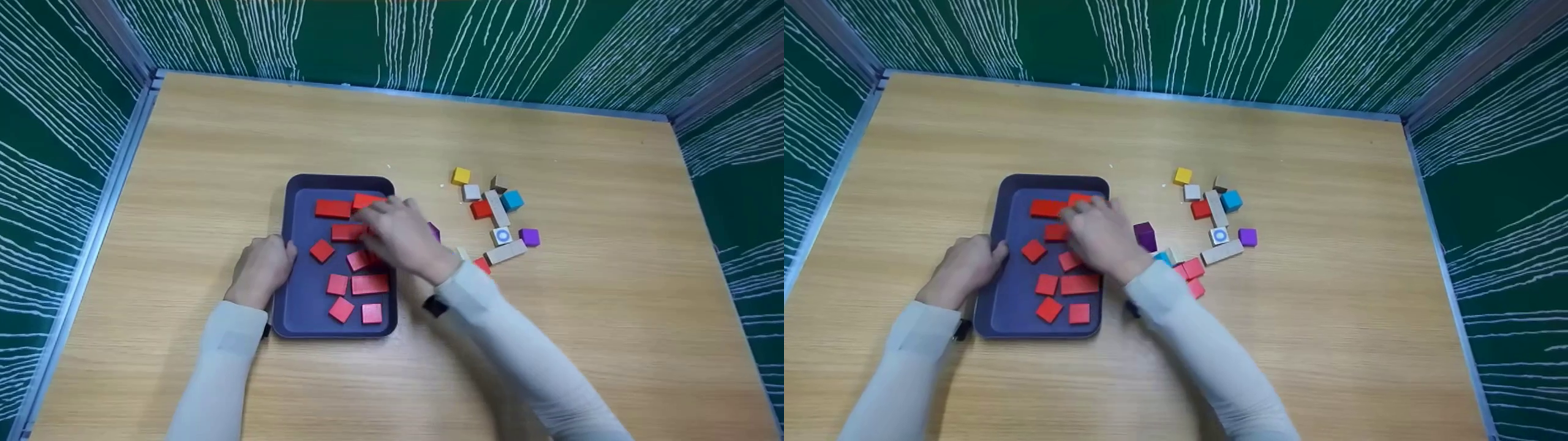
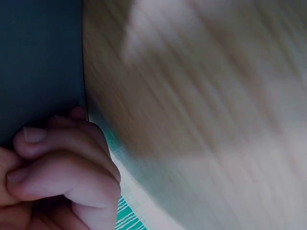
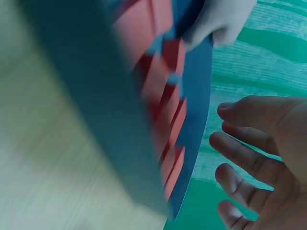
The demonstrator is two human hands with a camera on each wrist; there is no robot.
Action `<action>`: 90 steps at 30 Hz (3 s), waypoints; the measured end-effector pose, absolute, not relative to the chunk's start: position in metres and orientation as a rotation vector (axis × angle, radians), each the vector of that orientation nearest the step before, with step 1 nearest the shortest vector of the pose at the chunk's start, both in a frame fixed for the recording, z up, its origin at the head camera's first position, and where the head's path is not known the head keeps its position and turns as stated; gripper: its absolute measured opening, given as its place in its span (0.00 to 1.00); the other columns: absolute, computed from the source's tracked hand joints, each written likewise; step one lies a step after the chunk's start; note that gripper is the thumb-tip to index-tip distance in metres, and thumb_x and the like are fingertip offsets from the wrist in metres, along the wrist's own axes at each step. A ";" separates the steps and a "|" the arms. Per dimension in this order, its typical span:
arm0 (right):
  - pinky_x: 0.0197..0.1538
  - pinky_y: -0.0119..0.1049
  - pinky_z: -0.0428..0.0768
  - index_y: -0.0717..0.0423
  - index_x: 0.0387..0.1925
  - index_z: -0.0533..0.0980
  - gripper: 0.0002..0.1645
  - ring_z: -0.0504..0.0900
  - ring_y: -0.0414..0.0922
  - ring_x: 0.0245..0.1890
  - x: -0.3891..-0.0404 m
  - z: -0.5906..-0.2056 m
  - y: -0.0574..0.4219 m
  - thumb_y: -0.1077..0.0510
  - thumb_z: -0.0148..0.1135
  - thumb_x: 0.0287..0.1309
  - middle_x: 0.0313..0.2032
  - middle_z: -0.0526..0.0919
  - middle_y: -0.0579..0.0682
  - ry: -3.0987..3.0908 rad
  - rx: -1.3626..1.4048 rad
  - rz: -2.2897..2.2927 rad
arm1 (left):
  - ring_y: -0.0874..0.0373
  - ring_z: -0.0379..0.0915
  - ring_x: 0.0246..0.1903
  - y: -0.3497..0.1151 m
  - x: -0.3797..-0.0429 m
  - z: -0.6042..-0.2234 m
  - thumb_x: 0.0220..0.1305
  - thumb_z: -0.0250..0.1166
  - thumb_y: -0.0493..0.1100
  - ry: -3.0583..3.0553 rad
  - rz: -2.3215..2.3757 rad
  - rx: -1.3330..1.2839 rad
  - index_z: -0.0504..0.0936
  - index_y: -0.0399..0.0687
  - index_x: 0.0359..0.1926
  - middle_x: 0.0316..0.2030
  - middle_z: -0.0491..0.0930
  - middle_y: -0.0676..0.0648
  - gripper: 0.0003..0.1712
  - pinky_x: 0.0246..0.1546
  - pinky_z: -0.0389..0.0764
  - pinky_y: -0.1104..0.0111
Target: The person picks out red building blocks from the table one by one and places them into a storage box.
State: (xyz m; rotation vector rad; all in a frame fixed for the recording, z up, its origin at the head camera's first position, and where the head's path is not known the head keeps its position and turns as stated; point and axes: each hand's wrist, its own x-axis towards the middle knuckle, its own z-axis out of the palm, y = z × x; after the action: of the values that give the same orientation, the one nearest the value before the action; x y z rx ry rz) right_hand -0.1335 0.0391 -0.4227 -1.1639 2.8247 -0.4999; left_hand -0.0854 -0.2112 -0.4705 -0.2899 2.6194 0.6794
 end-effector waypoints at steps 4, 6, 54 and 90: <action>0.53 0.50 0.71 0.54 0.55 0.81 0.20 0.76 0.52 0.51 -0.144 -0.423 0.073 0.56 0.69 0.62 0.51 0.83 0.52 2.854 -1.030 -0.524 | 0.45 0.77 0.32 -0.212 -0.085 -0.469 0.77 0.46 0.48 2.596 0.689 -0.305 0.79 0.31 0.48 0.35 0.79 0.35 0.24 0.30 0.77 0.55; 0.55 0.52 0.70 0.55 0.55 0.80 0.21 0.75 0.53 0.53 -0.149 -0.425 0.093 0.56 0.70 0.62 0.52 0.82 0.53 2.877 -0.975 -0.528 | 0.45 0.77 0.32 -0.212 -0.085 -0.469 0.77 0.46 0.48 2.594 0.693 -0.303 0.79 0.30 0.48 0.35 0.79 0.36 0.24 0.29 0.76 0.56; 0.59 0.58 0.65 0.52 0.58 0.78 0.28 0.71 0.55 0.56 -0.168 -0.416 0.104 0.47 0.72 0.58 0.53 0.80 0.54 2.978 -0.871 -0.486 | 0.43 0.78 0.35 -0.210 -0.086 -0.471 0.76 0.46 0.49 2.618 0.688 -0.312 0.79 0.32 0.47 0.38 0.79 0.33 0.24 0.34 0.78 0.52; 0.53 0.53 0.71 0.53 0.58 0.78 0.23 0.74 0.56 0.52 -0.152 -0.454 -0.057 0.49 0.64 0.66 0.55 0.79 0.57 2.683 -1.154 -0.232 | 0.44 0.80 0.34 -0.209 -0.087 -0.473 0.76 0.49 0.47 2.669 0.703 -0.282 0.81 0.34 0.43 0.38 0.81 0.34 0.21 0.34 0.78 0.53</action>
State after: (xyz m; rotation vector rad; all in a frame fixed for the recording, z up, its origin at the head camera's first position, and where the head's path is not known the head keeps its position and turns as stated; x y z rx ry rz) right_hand -0.1522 -0.0568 -0.4539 -1.1536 2.6829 -0.2319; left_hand -0.0870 -0.2085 -0.4734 -0.2821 2.6693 0.7029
